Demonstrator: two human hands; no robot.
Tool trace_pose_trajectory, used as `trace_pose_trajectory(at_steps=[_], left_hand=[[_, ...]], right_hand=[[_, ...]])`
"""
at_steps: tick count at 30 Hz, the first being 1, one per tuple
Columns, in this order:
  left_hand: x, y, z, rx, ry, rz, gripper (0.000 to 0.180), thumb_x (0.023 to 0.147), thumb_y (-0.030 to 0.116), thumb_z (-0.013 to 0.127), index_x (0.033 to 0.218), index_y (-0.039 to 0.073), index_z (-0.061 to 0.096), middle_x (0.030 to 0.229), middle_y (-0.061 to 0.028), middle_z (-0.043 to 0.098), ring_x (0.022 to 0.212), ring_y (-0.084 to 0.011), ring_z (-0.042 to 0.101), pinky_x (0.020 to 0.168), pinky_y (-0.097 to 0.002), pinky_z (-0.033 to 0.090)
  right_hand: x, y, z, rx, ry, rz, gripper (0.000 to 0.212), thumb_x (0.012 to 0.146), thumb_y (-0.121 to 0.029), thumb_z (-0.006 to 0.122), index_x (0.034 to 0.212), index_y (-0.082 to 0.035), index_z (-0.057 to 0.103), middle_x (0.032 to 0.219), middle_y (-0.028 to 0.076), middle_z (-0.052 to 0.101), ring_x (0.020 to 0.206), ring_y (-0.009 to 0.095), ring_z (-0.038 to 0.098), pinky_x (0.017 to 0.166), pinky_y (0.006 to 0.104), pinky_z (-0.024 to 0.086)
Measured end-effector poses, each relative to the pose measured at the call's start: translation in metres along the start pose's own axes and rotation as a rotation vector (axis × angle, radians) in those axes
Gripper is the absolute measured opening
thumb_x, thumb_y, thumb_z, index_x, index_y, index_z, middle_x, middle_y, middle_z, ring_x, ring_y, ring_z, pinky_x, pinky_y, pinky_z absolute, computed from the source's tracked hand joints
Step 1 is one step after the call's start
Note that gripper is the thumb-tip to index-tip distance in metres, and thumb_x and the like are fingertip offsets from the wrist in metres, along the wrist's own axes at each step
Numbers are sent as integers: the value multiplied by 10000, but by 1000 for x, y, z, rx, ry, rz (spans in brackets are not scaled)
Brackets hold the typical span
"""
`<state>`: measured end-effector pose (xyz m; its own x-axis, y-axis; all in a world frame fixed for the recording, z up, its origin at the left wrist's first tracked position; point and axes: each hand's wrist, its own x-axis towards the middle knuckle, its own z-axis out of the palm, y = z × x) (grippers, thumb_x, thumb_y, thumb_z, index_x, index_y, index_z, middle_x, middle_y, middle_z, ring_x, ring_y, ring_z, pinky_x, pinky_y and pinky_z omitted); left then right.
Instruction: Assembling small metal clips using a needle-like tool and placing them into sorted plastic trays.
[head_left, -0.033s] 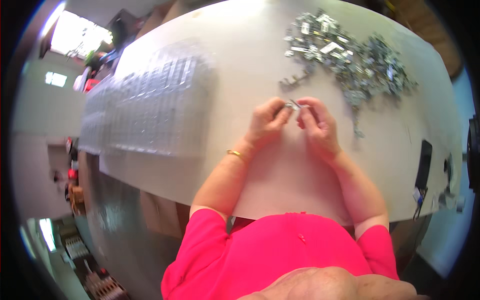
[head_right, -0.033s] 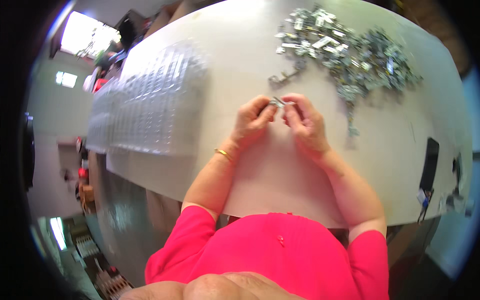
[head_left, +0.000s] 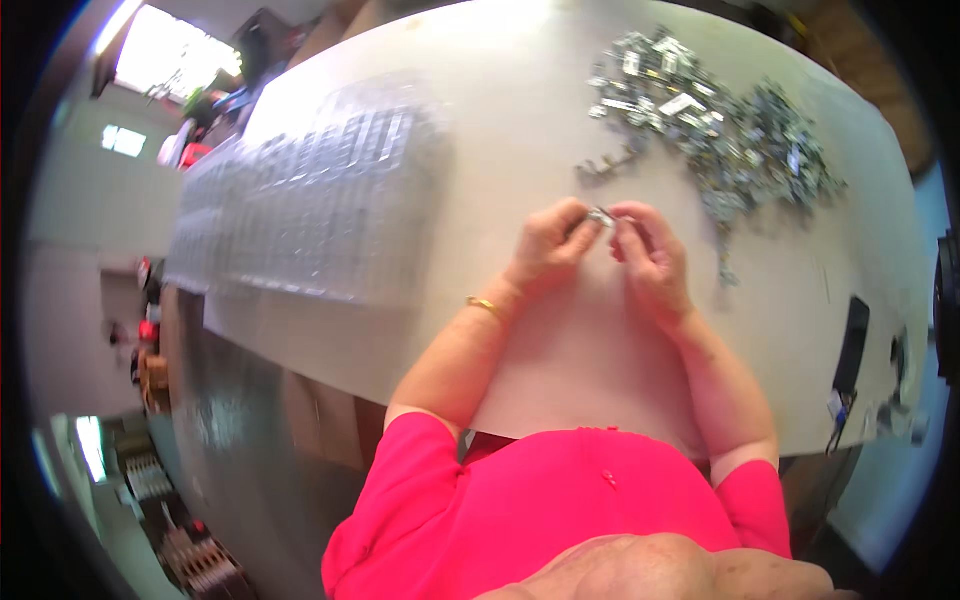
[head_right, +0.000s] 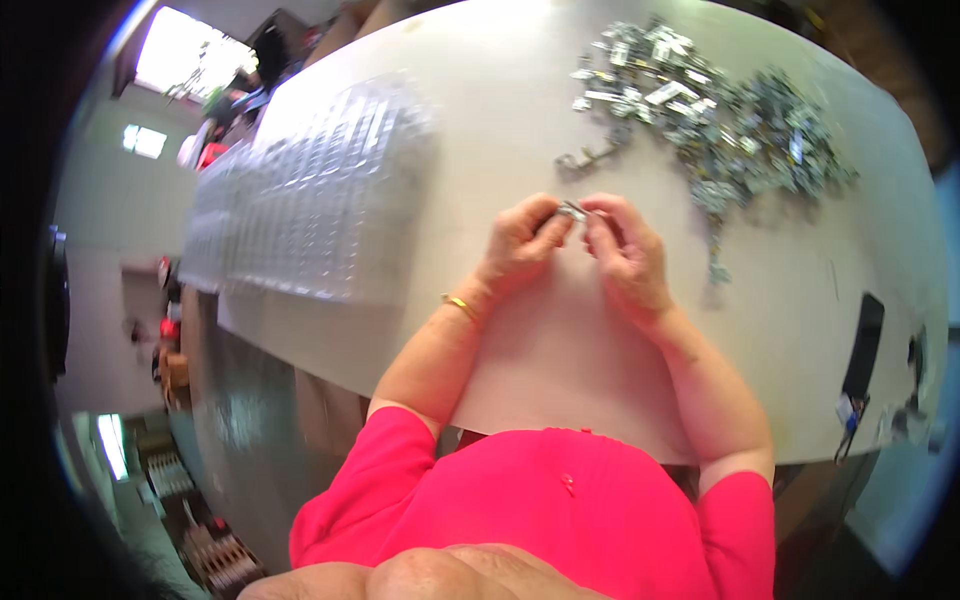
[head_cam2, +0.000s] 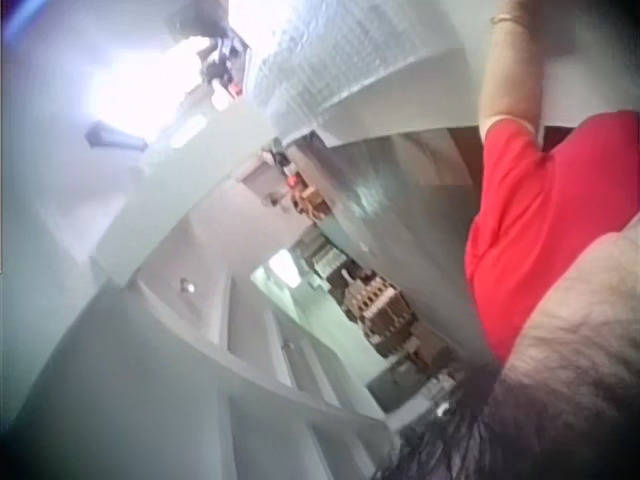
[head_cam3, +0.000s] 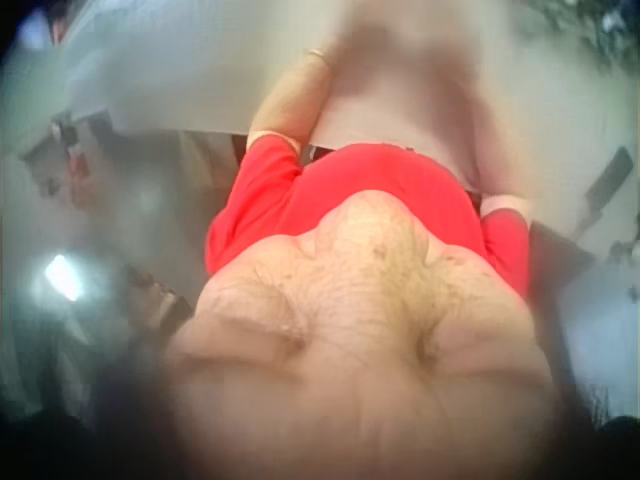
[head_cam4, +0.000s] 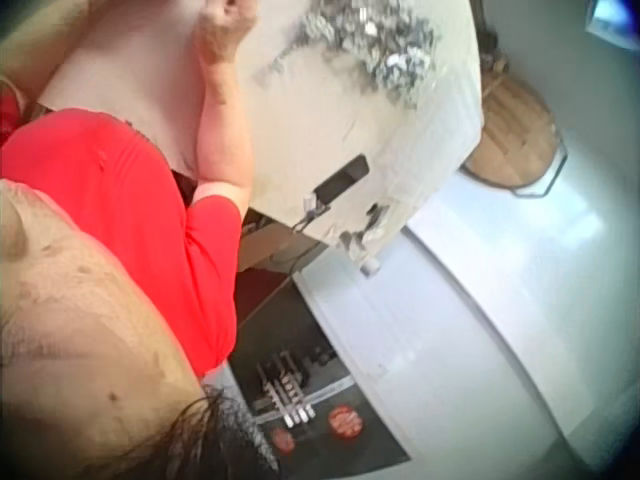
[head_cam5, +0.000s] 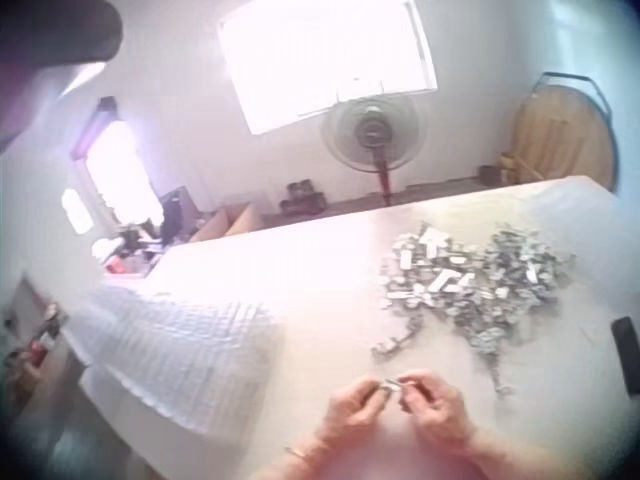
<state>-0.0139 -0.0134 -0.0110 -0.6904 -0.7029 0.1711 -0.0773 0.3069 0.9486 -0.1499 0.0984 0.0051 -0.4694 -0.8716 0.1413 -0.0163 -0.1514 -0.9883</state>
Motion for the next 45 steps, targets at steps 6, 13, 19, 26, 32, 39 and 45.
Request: trace_pose_trajectory(at_steps=[6,13,19,26,32,39,45], left_hand=[[-3,13,4,107,23,111,163,916,123,673,837,11,584,615,-44,477,562,-88,446,500,-295,388],[-4,7,7,207,32,325,189,874,119,707,816,15,560,673,-136,557,560,-228,536,524,-341,438],[3,9,-1,-413,-88,-241,180,1000,210,571,983,43,636,762,11,600,688,-53,544,604,-205,441],[6,18,-16,-626,-33,-312,210,997,244,566,888,71,617,685,-6,581,511,-60,454,441,-200,330],[5,24,-12,-614,-82,-333,215,1006,246,556,893,71,610,687,-1,573,518,-58,442,451,-197,325],[4,20,-10,-581,-111,-293,205,1012,219,546,895,63,611,693,-3,576,529,-57,442,459,-195,326],[3,23,-11,-472,-111,-292,189,1001,205,574,896,56,623,690,-1,589,524,-46,458,459,-192,346]], right_hand=[[4,1,-3,-236,19,-235,98,940,-40,638,1034,-64,657,992,31,579,845,97,556,728,234,472],[2,5,-2,-195,84,-290,89,939,-37,642,1028,-42,645,1112,50,547,906,106,537,801,242,460],[2,8,-11,51,111,7,112,992,-99,597,1087,-78,654,925,-30,610,792,45,533,704,188,448],[7,5,1,35,100,47,110,974,-136,637,1059,-82,680,739,-45,584,642,35,499,568,192,414],[5,1,-3,3,78,58,109,965,-151,652,1024,-64,680,708,-45,574,641,37,508,568,201,424],[3,1,-4,-57,60,54,106,963,-148,651,1009,-58,682,697,-43,556,644,42,501,575,211,426],[3,-2,-3,-99,70,45,106,969,-141,637,1022,-57,677,714,-28,571,669,54,523,601,218,453]])
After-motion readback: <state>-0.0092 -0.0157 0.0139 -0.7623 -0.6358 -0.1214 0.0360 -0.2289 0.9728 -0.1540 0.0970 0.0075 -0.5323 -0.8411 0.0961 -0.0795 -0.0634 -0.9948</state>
